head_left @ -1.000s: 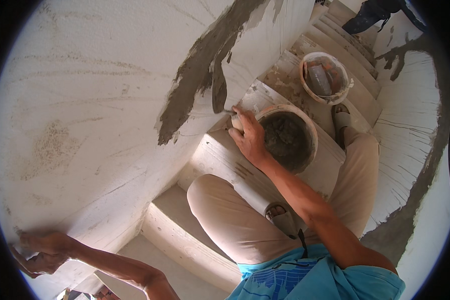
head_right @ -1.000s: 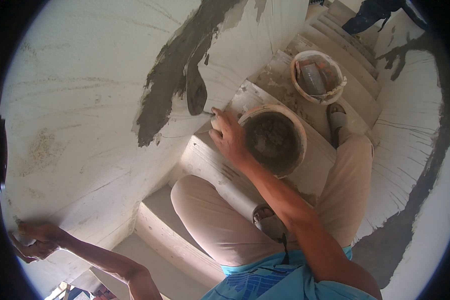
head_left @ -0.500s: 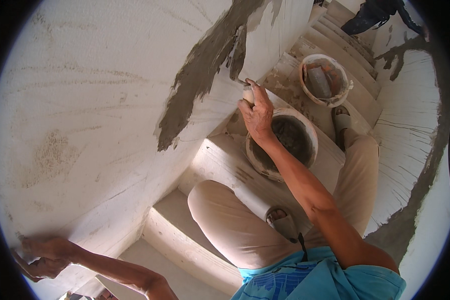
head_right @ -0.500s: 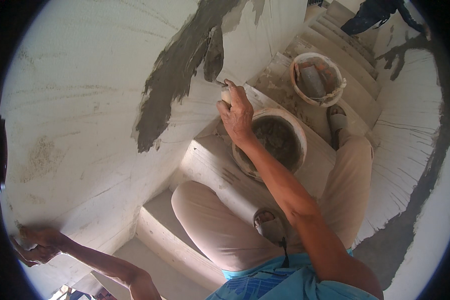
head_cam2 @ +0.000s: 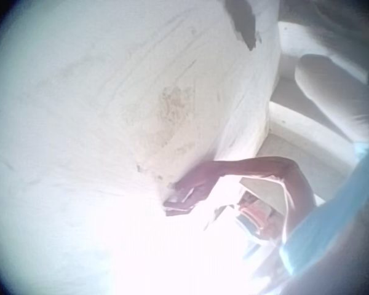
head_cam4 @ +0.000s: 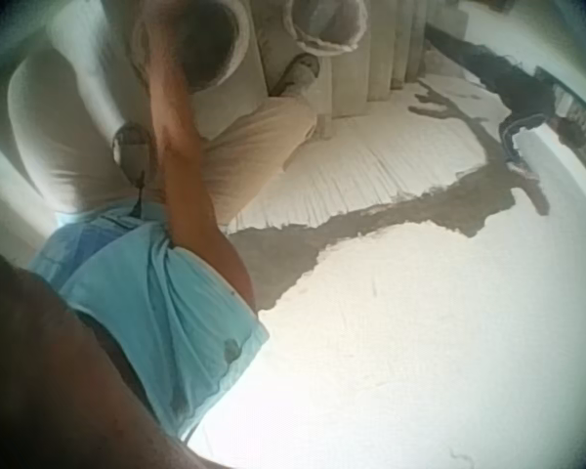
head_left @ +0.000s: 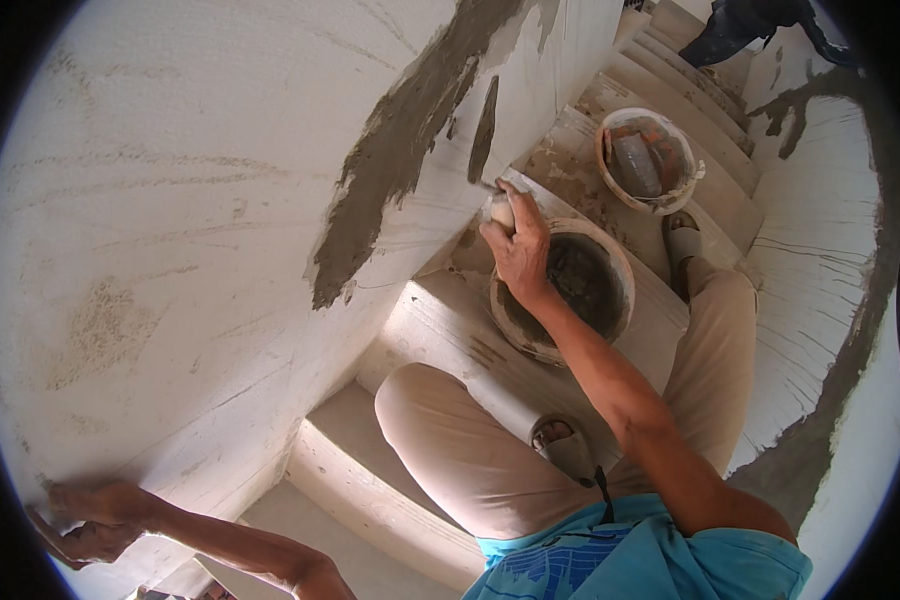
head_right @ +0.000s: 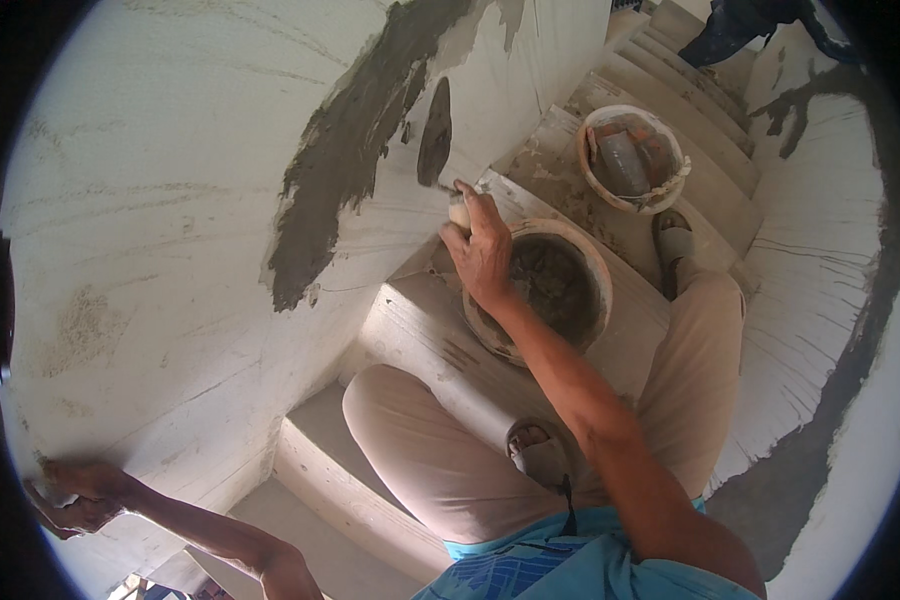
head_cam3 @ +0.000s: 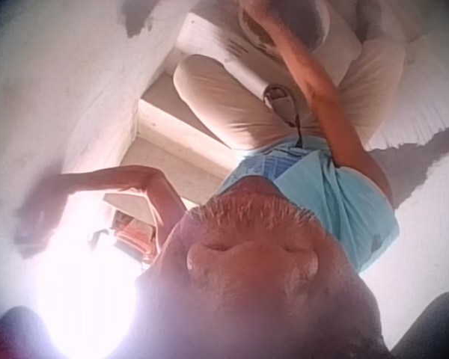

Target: The person scoops cement from a bucket with a trowel and applies it to the wall of a staircase. They repeatedly smooth the surface while sitting on the steps.

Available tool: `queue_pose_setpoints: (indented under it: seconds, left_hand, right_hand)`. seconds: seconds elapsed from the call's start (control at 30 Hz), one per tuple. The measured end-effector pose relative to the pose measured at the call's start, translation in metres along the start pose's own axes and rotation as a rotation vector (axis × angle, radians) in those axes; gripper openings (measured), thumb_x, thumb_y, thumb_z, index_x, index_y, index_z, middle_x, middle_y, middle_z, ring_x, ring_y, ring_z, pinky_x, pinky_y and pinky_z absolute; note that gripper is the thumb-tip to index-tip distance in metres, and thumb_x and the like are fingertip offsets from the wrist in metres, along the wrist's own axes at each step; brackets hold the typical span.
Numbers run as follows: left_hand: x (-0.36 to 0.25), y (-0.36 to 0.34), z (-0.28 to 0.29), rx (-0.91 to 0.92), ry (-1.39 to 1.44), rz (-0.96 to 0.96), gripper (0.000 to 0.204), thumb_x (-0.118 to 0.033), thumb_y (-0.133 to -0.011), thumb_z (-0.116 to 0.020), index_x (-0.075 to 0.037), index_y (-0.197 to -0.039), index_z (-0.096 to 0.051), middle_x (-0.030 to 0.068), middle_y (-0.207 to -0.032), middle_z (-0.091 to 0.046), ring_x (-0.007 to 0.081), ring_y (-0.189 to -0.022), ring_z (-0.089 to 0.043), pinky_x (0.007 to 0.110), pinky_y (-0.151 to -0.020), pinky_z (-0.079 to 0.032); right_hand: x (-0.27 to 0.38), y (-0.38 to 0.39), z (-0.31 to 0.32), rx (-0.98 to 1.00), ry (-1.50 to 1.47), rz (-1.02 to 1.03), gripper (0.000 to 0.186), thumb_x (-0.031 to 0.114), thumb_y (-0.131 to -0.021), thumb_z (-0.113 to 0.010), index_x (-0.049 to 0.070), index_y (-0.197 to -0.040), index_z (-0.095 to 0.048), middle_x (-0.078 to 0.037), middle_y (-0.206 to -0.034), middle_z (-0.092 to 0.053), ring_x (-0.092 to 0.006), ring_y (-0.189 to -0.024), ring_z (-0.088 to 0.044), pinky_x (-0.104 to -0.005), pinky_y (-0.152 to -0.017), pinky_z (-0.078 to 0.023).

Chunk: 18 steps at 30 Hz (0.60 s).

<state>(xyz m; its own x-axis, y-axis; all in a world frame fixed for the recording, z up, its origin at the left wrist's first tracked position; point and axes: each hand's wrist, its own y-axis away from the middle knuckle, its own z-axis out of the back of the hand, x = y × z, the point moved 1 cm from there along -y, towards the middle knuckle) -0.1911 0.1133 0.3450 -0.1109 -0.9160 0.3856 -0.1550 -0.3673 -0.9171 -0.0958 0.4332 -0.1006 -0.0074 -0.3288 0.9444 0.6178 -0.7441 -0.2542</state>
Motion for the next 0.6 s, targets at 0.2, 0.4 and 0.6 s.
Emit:
queue_pose_setpoints:
  seconds: [0.2, 0.4, 0.6]
  left_hand:
    - [0.012, -0.003, -0.002, -0.010, -0.017, -0.034, 0.045, -0.051, -0.090, -0.067, -0.015, -0.117, -0.070, 0.0106, -0.123, -0.056, 0.0171, -0.107, -0.060, 0.034, -0.078, -0.054]
    - [0.015, -0.002, -0.004, -0.043, -0.001, -0.013, 0.043, -0.049, -0.087, -0.070, -0.015, -0.113, -0.073, 0.0113, -0.122, -0.058, 0.0172, -0.106, -0.060, 0.034, -0.080, -0.053]
    - [-0.008, -0.002, 0.000, 0.017, 0.075, 0.047, 0.048, -0.054, -0.092, -0.064, -0.012, -0.114, -0.071, 0.0122, -0.118, -0.058, 0.0271, -0.120, -0.051, 0.048, -0.098, -0.046]
  right_hand:
    - [-0.005, -0.033, -0.009, -0.027, -0.006, 0.060, 0.052, -0.003, -0.077, -0.066, 0.000, -0.129, -0.059, -0.014, -0.097, -0.059, -0.0248, -0.083, -0.059, -0.0334, -0.076, -0.050]
    - [-0.006, -0.022, -0.009, 0.078, -0.049, 0.077, 0.056, -0.001, -0.074, -0.069, 0.007, -0.128, -0.059, -0.013, -0.092, -0.056, -0.0306, -0.079, -0.060, -0.0402, -0.072, -0.050]
    - [-0.003, 0.012, 0.006, 0.213, -0.096, 0.105, 0.058, -0.002, -0.072, -0.072, 0.008, -0.128, -0.061, -0.014, -0.092, -0.058, -0.0306, -0.079, -0.061, -0.0397, -0.072, -0.050]
